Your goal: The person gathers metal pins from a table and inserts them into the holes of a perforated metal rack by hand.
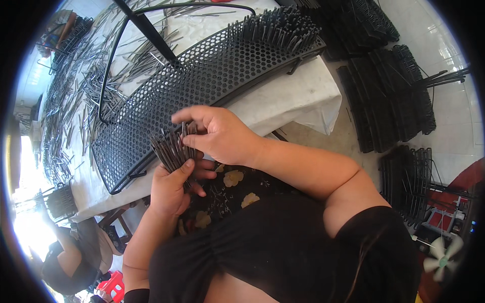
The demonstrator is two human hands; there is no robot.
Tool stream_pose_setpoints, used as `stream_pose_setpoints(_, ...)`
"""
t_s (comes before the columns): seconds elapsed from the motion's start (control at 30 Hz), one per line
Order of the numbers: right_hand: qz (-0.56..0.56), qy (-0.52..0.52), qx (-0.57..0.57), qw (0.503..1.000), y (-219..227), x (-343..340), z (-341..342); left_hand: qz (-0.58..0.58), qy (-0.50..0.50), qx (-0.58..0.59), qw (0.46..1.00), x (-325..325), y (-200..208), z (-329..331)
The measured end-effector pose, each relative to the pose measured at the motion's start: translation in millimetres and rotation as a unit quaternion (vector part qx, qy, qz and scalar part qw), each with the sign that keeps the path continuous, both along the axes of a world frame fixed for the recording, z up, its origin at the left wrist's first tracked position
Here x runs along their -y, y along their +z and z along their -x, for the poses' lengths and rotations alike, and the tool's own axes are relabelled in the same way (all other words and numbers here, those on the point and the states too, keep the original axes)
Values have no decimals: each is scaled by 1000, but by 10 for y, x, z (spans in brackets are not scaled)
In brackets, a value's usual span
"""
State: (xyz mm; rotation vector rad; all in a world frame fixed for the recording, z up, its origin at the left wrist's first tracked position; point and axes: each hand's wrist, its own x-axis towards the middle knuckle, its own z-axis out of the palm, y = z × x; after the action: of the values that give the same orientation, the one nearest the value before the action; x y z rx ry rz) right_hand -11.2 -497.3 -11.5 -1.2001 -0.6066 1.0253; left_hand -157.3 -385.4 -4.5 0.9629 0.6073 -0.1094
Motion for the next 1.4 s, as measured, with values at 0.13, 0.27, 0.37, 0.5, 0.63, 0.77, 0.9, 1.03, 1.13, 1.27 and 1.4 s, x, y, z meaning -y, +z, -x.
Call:
stream_pose_setpoints(0.13,24,25,26,999,10,-15,19,39,-1,-16,999,-22,-5,38)
stream_pose_setpoints(0.27,45,12,76,996,0,-7,86,12,-1,-38,999,22,-57,48)
stream_pose_setpoints(0.37,56,12,124,991,7,1,72,9,5,-55,998,29,-65,64)
stream_pose_setpoints(0.5,86,47,72,993,-46,31,37,33,-8,-66,997,25,-41,75)
stream_pose_setpoints(0.63,45,32,73,996,-95,81,-13,13,-4,-60,998,37,-18,65)
stream_pose_setpoints(0.77,-72,-137,-14,988,74,260,-389,-6,34,-64,997,-72,-19,90)
stream_pose_setpoints(0.9,-125,-408,379,821,109,579,-1142,9,63,-70,995,-130,-81,88)
stream_pose_setpoints(1.03,-86,-464,495,730,167,699,-1320,-9,44,-91,995,-102,-66,74)
stream_pose_setpoints(1.13,-86,-477,505,714,69,704,-1378,-15,48,-88,995,-110,-75,75)
stream_pose_setpoints(1.27,-61,-481,486,727,42,719,-1389,-12,38,-84,996,-127,-70,71)
stream_pose_setpoints(1.4,-65,-482,467,739,46,712,-1417,-16,36,-86,995,-128,-71,64)
